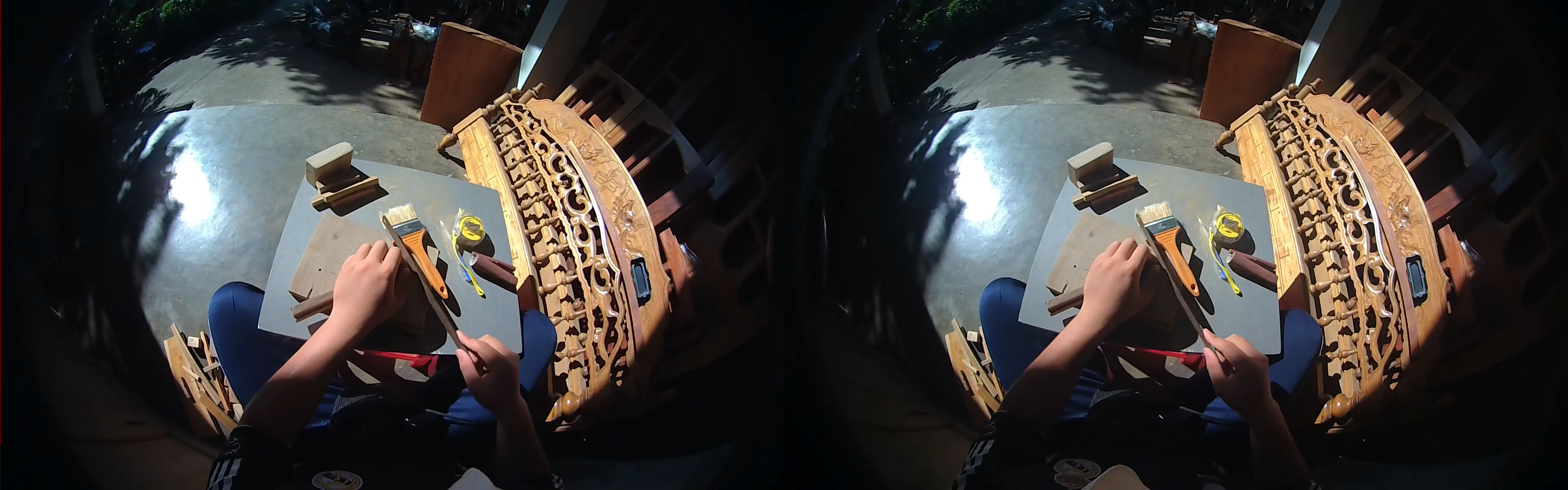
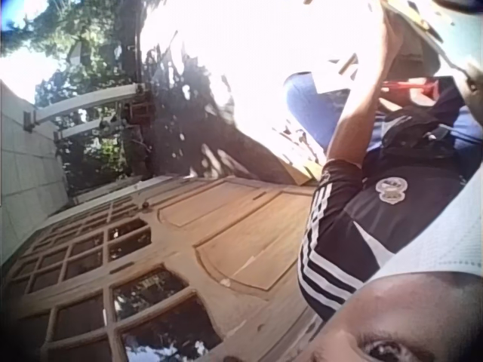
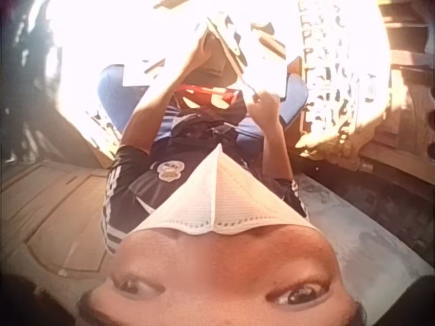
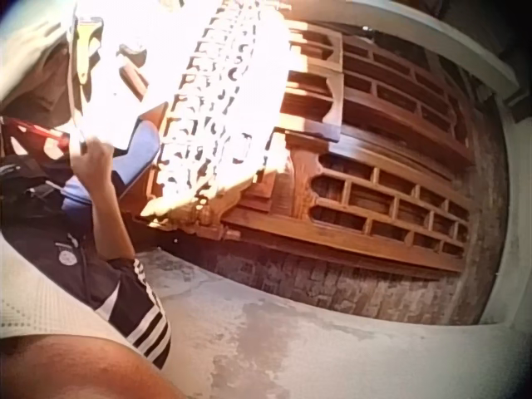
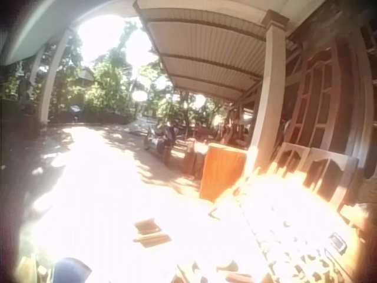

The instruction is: Cutting a small piece of wood using a hand saw.

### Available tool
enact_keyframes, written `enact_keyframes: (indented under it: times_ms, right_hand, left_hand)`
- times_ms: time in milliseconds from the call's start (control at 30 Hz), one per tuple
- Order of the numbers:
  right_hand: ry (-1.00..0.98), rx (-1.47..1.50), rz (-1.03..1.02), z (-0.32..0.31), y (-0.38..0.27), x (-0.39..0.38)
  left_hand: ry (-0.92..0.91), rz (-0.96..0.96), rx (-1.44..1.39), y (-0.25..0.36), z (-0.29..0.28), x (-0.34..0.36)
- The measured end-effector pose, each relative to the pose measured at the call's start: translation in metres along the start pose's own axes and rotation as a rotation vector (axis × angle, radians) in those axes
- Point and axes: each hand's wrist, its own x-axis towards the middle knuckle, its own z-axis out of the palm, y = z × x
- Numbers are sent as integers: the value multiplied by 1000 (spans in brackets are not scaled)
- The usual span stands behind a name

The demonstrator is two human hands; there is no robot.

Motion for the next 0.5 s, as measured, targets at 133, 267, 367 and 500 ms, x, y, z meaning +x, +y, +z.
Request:
enact_keyframes:
  times_ms: [133,267,367,500]
  right_hand:
    - [42,52,-85,-11,-1,-19]
    - [49,48,-88,-7,0,-11]
    - [-19,-8,17,5,0,14]
    - [54,89,-42,21,6,31]
  left_hand:
    - [11,57,-62,4,-2,1]
    - [4,44,-56,3,0,0]
    - [-10,39,-46,1,2,-1]
    - [25,48,-34,3,7,1]
